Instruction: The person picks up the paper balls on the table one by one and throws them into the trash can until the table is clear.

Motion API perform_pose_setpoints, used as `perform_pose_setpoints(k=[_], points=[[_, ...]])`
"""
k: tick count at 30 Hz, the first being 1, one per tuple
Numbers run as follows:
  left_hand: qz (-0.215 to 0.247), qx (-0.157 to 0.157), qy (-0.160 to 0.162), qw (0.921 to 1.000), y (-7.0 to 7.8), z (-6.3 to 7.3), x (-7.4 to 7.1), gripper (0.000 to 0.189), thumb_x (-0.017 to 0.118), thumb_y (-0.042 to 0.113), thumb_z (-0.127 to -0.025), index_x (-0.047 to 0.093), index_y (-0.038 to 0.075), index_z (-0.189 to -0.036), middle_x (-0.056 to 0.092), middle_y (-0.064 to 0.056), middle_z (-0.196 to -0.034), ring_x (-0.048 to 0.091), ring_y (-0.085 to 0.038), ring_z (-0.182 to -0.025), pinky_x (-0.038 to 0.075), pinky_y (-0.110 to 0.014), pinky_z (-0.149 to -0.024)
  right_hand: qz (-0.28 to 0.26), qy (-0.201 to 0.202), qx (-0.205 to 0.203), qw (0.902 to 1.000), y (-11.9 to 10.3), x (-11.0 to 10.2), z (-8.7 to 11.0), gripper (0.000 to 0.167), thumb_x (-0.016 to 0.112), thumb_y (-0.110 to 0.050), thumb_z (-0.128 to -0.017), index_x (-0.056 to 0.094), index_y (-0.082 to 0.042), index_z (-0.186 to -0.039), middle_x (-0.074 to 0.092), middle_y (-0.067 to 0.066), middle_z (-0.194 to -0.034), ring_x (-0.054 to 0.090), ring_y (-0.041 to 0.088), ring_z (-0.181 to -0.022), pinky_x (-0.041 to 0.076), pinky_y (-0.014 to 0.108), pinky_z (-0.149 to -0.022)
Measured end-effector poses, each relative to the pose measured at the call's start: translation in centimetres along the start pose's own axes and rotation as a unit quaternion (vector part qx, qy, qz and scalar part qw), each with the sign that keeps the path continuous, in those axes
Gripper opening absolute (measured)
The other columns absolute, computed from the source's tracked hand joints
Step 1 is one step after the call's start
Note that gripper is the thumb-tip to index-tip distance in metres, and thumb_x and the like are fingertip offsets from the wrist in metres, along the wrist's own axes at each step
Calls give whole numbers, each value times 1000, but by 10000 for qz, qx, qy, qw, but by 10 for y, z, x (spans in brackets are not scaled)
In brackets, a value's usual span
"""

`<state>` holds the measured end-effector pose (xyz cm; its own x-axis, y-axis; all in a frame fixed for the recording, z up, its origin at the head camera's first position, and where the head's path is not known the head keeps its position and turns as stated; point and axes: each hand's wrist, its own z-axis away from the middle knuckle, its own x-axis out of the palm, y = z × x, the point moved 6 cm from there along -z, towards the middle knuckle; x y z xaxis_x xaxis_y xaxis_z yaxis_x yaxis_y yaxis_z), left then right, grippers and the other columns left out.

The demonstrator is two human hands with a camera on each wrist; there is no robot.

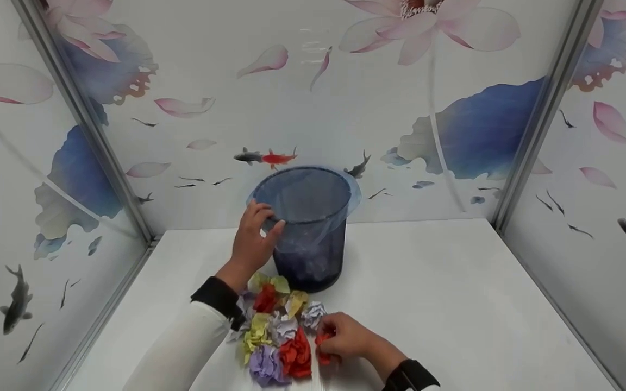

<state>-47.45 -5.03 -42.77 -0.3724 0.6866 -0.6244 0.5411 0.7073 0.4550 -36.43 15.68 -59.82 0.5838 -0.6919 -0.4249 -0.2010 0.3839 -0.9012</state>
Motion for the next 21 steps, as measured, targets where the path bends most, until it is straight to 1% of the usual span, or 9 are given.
perform_pose_setpoints(k=[2, 7, 11, 15, 21], points=[[-34, 15, 21, 10000, -1, -1, 0, 47, 55, 54, -103, 68, 14, -123, 56, -7, -142, 28, -35, -158, 40, -49, -120, -2, -17, -64, 10000, -5, -2, 0, 13, 63, -3, -83, 64, -1, -95, 60, -5, -78, 55, 4, -60, 48, 22, -52], [-37, 23, 16, 10000, -2, -1, 0, 48, 54, 55, -103, 68, 14, -123, 56, -7, -142, 29, -36, -157, 39, -49, -120, 107, -51, -199, 9997, -15, -9, 1, 13, 62, -5, -84, 61, 2, -96, 56, -6, -79, 54, 3, -66, 47, 21, -59], [-20, 33, 27, 10000, -2, -1, 0, 48, 54, 55, -102, 68, 14, -122, 56, -7, -141, 29, -36, -157, 40, -49, -120, 35, -87, -378, 9992, -26, -18, 5, 12, 60, -1, -85, 62, 3, -96, 60, -6, -80, 58, 2, -68, 51, 22, -61], [-12, 19, 3, 10000, -3, -1, 1, 47, 54, 56, -102, 67, 15, -122, 56, -7, -142, 28, -36, -157, 40, -49, -119, 125, -35, -509, 9986, -46, -37, 8, 11, 59, 4, -85, 63, 2, -95, 63, -1, -79, 60, 5, -67, 55, 24, -60], [-61, 39, -38, 10000, -2, -1, 1, 47, 52, 56, -103, 67, 16, -122, 55, -6, -143, 28, -35, -158, 40, -48, -120, 755, 239, -597, 9951, -88, -75, 15, 15, 60, 4, -86, 65, -6, -96, 64, 3, -80, 62, 8, -70, 58, 29, -62]])
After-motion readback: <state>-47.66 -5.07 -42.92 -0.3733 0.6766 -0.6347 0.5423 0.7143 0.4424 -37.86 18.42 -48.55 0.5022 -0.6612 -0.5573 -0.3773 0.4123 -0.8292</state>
